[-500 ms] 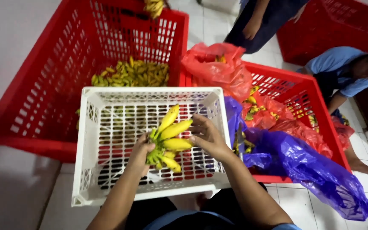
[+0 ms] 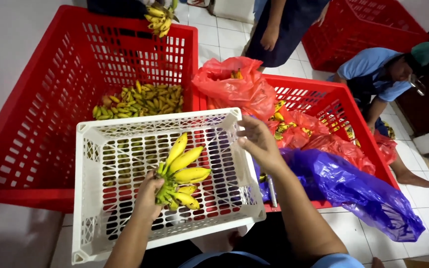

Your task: Cutting bananas from bunches and sorting them into plastic crates for processing.

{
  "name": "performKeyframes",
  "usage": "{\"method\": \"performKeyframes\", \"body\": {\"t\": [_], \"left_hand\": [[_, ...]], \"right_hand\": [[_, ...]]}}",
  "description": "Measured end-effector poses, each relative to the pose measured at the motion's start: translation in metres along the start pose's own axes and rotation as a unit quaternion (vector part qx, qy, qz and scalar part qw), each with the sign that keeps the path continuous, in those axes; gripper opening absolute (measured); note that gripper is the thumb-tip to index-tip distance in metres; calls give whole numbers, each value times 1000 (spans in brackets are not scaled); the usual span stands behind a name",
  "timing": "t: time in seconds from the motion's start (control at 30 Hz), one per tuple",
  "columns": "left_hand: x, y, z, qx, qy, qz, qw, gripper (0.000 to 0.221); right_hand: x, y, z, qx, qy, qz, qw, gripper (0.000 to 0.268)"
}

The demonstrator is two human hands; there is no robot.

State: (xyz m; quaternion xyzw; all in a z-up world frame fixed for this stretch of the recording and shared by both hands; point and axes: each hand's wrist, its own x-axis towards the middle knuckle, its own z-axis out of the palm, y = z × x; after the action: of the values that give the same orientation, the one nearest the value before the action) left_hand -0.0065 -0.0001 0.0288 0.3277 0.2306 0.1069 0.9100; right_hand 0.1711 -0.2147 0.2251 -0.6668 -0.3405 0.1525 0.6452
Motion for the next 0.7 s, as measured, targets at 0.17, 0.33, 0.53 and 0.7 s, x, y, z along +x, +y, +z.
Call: {"method": "performKeyframes", "body": {"t": [0.17, 0.33, 0.53, 0.7], "left_hand": [[-24, 22, 30, -17, 39, 5, 999, 33], [-10, 9, 9, -43, 60, 20, 997, 21], [0, 2, -12, -77, 63, 31, 995, 14], [20, -18, -26, -133, 24, -4, 991, 27]], "right_hand": [[2, -38, -18, -29, 48, 2, 998, 53], [-34, -50, 21, -347, -81, 96, 929, 31], [-117, 35, 47, -562, -396, 105, 719, 52], [-171, 138, -4, -572, -252, 83, 776, 24]]}}
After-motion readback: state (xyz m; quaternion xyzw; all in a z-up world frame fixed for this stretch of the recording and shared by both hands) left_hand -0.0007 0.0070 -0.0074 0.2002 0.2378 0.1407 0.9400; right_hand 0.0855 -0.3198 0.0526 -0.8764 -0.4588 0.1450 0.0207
